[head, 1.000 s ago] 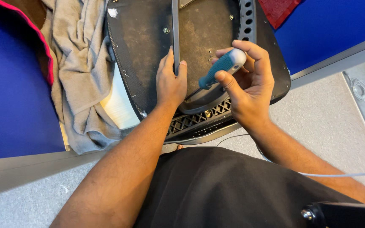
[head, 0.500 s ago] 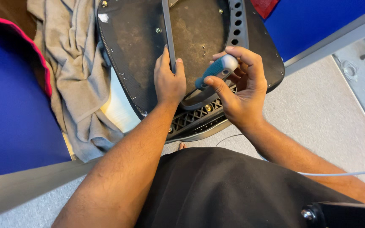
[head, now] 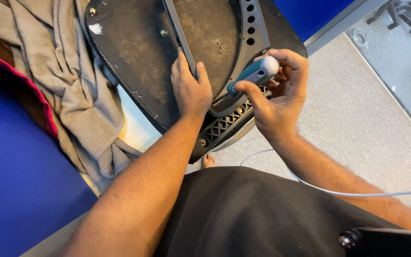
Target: The person uses a screwdriver to remove multiple screws from the underside of an overturned chair. They systematically loosen and remove each screw, then lift off a plastic frame component from the chair base.
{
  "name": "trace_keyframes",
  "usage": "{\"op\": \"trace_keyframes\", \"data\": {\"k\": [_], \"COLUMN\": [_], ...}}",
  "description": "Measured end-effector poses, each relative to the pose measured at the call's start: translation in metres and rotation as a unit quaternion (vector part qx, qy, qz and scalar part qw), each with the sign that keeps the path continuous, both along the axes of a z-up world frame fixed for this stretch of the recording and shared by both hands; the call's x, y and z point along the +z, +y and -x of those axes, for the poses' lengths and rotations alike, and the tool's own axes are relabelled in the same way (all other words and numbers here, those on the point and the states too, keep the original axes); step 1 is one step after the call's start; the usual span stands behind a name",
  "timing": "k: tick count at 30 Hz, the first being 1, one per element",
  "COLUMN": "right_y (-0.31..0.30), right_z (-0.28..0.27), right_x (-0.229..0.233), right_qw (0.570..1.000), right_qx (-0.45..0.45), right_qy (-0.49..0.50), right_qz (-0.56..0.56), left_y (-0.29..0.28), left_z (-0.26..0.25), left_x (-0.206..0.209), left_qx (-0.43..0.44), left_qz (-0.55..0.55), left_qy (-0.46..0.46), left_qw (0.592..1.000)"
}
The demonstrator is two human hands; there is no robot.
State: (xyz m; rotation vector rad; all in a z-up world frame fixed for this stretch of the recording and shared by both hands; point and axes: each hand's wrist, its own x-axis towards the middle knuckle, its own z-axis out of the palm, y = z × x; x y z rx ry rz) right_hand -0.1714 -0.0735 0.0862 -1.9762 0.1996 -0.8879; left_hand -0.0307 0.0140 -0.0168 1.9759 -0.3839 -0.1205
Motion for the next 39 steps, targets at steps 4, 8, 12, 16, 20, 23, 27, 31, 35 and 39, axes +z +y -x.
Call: {"op": "trace_keyframes", "data": {"k": [4,8,12,16,20,23,27,31,35,39], "right_y": [0.004,-0.003,-0.01,-0.003,0.005,0.008,0.007,-0.002,-0.009,-0.013], "right_z": [-0.001,0.002,0.007,0.008,0.001,-0.001,0.0,0.003,0.002,-0.005], "right_x": [-0.003,0.001,0.01,0.017,0.025,0.031,0.034,0.034,0.035,0.038], "right_qw": [1.0,0.997,0.986,0.993,0.986,0.985,0.99,0.984,0.985,0.986], "right_qx": [0.005,0.068,0.145,0.104,0.081,0.069,0.087,0.141,0.148,0.086], "right_qy": [0.004,0.025,0.028,0.045,0.057,0.077,0.067,0.089,0.081,0.058], "right_qz": [-0.009,-0.039,-0.071,0.017,0.135,0.137,0.088,0.063,0.043,0.127], "left_y": [0.001,0.002,0.002,0.001,-0.002,-0.002,0.0,0.007,0.021,0.038], "left_z": [0.0,0.001,0.001,0.0,0.004,0.002,0.001,-0.004,-0.021,-0.033], "left_x": [0.0,0.0,0.002,0.003,0.0,-0.003,-0.002,0.017,0.052,0.088], "left_qx": [-0.001,-0.005,-0.017,-0.015,-0.003,-0.001,0.003,0.007,-0.116,-0.461], "left_qz": [0.004,-0.002,-0.022,-0.016,-0.007,-0.009,0.001,0.01,0.125,0.198], "left_qy": [-0.002,0.004,0.008,0.01,0.009,0.013,-0.013,-0.043,0.029,0.192], "left_qw": [1.0,1.0,1.0,1.0,1.0,1.0,1.0,0.999,0.985,0.843]}}
